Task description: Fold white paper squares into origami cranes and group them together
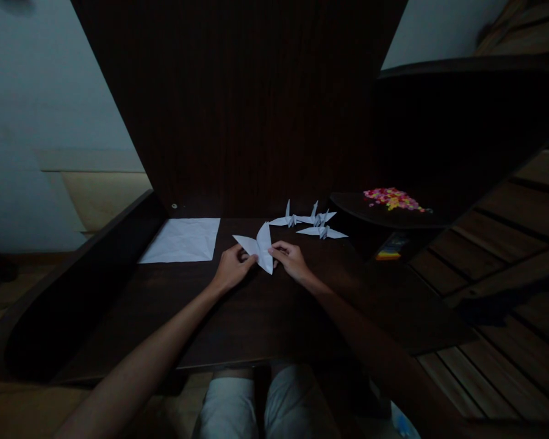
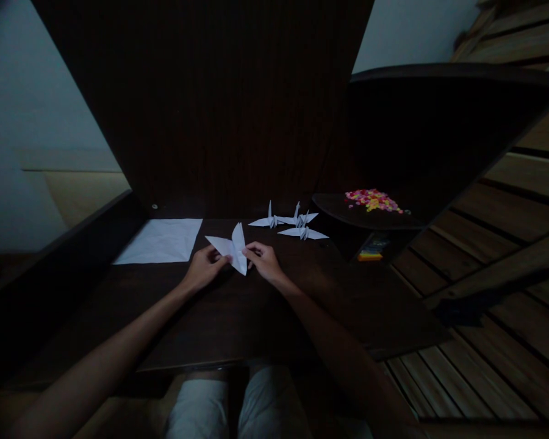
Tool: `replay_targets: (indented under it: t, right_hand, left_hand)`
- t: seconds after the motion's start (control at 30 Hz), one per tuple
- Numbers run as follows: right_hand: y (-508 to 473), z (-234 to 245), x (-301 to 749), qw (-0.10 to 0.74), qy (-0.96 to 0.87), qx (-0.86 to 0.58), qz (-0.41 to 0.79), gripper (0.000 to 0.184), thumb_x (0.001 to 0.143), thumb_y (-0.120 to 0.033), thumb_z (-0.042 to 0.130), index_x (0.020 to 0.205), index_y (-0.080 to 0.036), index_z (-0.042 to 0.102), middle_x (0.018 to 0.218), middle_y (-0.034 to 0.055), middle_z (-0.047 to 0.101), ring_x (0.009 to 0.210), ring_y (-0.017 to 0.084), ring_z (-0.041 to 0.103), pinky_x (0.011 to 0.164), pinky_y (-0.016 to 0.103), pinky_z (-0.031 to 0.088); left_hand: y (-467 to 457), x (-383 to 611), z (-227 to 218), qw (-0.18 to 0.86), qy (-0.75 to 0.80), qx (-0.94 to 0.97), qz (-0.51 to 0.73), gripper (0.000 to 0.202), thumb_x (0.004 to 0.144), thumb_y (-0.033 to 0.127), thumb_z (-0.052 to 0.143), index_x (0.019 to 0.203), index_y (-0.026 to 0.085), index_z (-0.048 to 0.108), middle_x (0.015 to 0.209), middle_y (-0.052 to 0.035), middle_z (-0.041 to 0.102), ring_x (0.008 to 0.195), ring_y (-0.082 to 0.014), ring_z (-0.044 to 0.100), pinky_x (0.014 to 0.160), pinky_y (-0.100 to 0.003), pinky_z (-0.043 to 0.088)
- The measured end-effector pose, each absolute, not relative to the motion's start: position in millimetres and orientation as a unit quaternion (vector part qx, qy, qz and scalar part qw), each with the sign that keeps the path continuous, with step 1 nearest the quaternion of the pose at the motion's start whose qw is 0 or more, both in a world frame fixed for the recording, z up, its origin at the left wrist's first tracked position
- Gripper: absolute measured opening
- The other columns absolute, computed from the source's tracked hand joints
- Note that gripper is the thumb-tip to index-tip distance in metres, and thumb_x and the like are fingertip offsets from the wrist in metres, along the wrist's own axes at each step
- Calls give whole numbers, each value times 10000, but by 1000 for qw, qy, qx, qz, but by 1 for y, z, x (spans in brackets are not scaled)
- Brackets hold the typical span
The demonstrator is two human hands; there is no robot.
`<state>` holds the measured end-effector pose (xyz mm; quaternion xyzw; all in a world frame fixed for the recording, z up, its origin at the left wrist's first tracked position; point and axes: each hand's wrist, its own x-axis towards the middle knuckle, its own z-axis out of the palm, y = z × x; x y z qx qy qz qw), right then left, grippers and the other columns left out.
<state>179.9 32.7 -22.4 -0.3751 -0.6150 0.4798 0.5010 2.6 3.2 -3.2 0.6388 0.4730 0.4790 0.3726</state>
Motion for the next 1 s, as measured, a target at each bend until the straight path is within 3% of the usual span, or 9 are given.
replay_targets:
  t: [0.13, 0.27, 0.33, 0.43, 0.63, 0.77, 0.87, 1.0]
  right_hand:
    - [35, -24, 182, 518, -608, -387, 461, 284, 672, -442, 705, 703, -175, 613, 603, -19, 575, 451, 94, 517, 431, 226, 409]
    - [34, -23, 182, 531, -600, -383, 460, 313, 649, -465, 721, 687, -176, 609, 598, -8, 587, 459, 98, 510, 424, 228, 411]
    - [34, -22, 182, 539, -587, -382, 468, 332, 624, -474, 739, 681, -175, 607, 586, -9, 590, 450, 97, 506, 423, 231, 409]
    - [33, -21, 181, 547, -562, -370, 498, 348, 601, -477, 758, 669, -175, 600, 558, -10, 588, 434, 95, 493, 421, 235, 399]
    - [33, -21, 182, 539, -496, -325, 598, 400, 527, -480, 810, 624, -189, 553, 485, -30, 547, 419, 94, 464, 405, 228, 353]
    - [33, -21, 185, 522, -479, -301, 638, 433, 467, -454, 846, 588, -191, 525, 438, -57, 498, 396, 81, 438, 392, 216, 312]
    - [32, -22, 187, 496, -490, -286, 658, 442, 447, -436, 857, 581, -186, 518, 448, -62, 484, 392, 74, 438, 386, 209, 293]
    - [29, -21, 186, 463, -514, -276, 667, 391, 494, -395, 845, 581, -174, 535, 467, -58, 484, 393, 65, 434, 378, 201, 283]
  left_hand:
    - [11, -1, -14, 372, 480, 615, 503, 370, 730, 219, 598, 1087, 124, 599, 905, -71, 707, 798, -195, 666, 762, -308, 514]
    - [16, -2, -18, 401, 464, 551, 566, 730, 720, 230, 635, 1369, 187, 305, 1045, -92, 658, 842, -180, 656, 744, -307, 526]
    - [18, -3, -17, 399, 457, 522, 600, 854, 694, 219, 667, 1406, 244, 196, 1183, -111, 579, 858, -160, 648, 753, -294, 527]
    - [23, -6, -17, 389, 474, 488, 621, 933, 641, 206, 715, 1399, 294, 178, 1246, -100, 485, 771, -96, 628, 733, -248, 523]
    - [28, -10, -16, 393, 483, 494, 606, 662, 592, 211, 717, 1208, 194, 475, 909, -13, 556, 733, -97, 599, 694, -232, 506]
    - [22, -8, -12, 426, 471, 506, 583, 625, 613, 240, 711, 1192, 173, 486, 790, 6, 614, 717, -129, 631, 726, -273, 505]
    - [19, -5, -9, 459, 456, 492, 582, 646, 616, 257, 713, 1208, 184, 462, 871, -18, 650, 688, -143, 651, 734, -310, 513]
    - [21, -4, -8, 460, 456, 473, 597, 471, 642, 248, 663, 1093, 189, 539, 1095, -83, 635, 906, -194, 638, 760, -309, 507]
